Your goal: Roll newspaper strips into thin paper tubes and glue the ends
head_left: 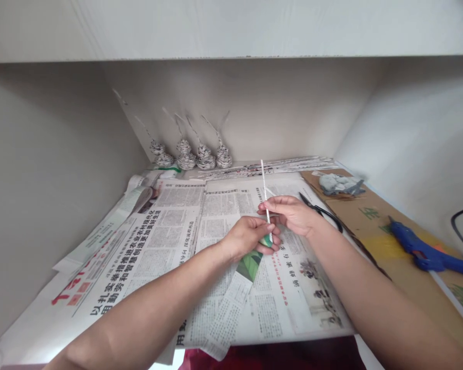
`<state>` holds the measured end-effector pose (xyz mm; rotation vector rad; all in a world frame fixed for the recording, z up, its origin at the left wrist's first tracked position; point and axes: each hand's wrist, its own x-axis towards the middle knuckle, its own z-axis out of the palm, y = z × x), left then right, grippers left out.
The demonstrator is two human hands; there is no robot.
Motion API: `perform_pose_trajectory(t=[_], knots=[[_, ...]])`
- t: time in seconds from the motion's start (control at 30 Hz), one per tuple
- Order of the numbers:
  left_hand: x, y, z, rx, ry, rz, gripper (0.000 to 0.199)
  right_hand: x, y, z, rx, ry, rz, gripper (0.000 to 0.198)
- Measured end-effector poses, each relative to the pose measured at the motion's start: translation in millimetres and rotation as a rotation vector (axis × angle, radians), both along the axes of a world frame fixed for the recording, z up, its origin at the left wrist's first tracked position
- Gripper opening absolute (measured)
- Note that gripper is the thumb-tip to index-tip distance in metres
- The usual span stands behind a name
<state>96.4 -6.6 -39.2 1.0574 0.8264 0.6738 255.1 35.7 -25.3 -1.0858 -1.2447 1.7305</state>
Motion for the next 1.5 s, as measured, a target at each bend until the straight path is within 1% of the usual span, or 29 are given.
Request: perform_pose_trajectory(t=[0.07, 0.1, 0.23, 0.27, 0.4, 0.43, 0.47, 0.6, 0.63, 0.73, 0.77, 0.83, 0.9, 0.97, 1.03, 1.13, 1.17, 1.3, 1.43, 1.5], knots=[[0.6, -0.1, 0.1, 0.005, -0.004, -0.013, 0.023, -1.3, -0.2, -0.1, -0.009, 0.017, -0.053, 0.021], [0.7, -0.1, 0.1, 0.008, -0.002, -0.015, 0.023, -1.9, -0.4, 0.0, -0.011, 0.023, -0.056, 0.021], [0.7, -0.1, -0.5, 0.016, 0.013, 0.012, 0.023, -1.5, -0.8, 0.1, 0.003, 0.016, 0.055, 0.027], [0.8, -0.4, -0.7, 0.017, 0.015, 0.012, 0.023, -1.2, -0.3, -0.4, 0.011, 0.014, 0.058, 0.026], [1.6, -1.9, -1.4, 0.003, 0.034, -0.025, 0.021, -0.2, 2.3, -2.3, 0.056, 0.039, -0.091, 0.02], [1.6, -2.0, -1.6, 0.003, 0.041, -0.029, 0.021, 0.0, 2.6, -2.3, 0.064, 0.048, -0.107, 0.02], [1.5, -2.0, -1.7, 0.007, 0.045, -0.026, 0.021, 0.2, 2.5, -2.0, 0.068, 0.053, -0.098, 0.021], [0.7, -1.3, -2.5, 0.025, 0.041, 0.017, 0.024, 0.7, 1.0, -0.1, 0.062, 0.016, 0.014, 0.025], [0.7, -1.4, -2.7, 0.025, 0.034, 0.013, 0.024, 0.5, 0.8, 0.1, 0.058, 0.008, 0.006, 0.024], [0.7, -2.1, -2.5, 0.021, 0.026, -0.024, 0.025, -0.6, 1.3, 0.4, 0.059, 0.029, -0.1, 0.02], [0.5, -2.3, -2.1, 0.025, 0.028, -0.03, 0.025, -0.7, 1.4, 0.4, 0.062, 0.041, -0.115, 0.021], [-0.1, -2.2, -0.8, 0.04, 0.031, -0.02, 0.025, -0.6, 1.0, 0.4, 0.068, 0.052, -0.075, 0.024], [-0.8, -1.7, 0.5, 0.056, 0.03, 0.004, 0.025, -0.2, 0.1, 0.0, 0.066, 0.037, 0.016, 0.029], [-0.9, -1.4, 1.0, 0.048, 0.029, 0.003, 0.025, -0.1, -0.4, -1.0, 0.065, 0.016, 0.054, 0.027], [-0.5, -1.4, 0.6, 0.03, 0.03, -0.025, 0.024, -0.5, -0.1, -1.8, 0.067, 0.021, 0.007, 0.022], [-0.2, -1.4, -0.9, 0.025, 0.033, -0.042, 0.024, -1.0, 0.8, -1.3, 0.065, 0.047, -0.085, 0.02], [-0.4, -1.2, -1.4, 0.029, 0.033, -0.03, 0.024, -0.9, 0.9, -0.7, 0.063, 0.049, -0.084, 0.02], [-1.0, 0.0, -3.5, 0.033, 0.016, 0.009, 0.024, 0.5, 1.0, 0.6, 0.051, 0.02, -0.002, 0.026], [-0.9, 0.0, -5.1, 0.036, 0.008, -0.035, 0.025, 1.5, 2.3, -0.4, 0.041, 0.047, -0.097, 0.02], [-1.3, 0.2, -4.8, 0.043, 0.011, -0.031, 0.026, 1.7, 2.3, -0.2, 0.037, 0.06, -0.086, 0.021]])
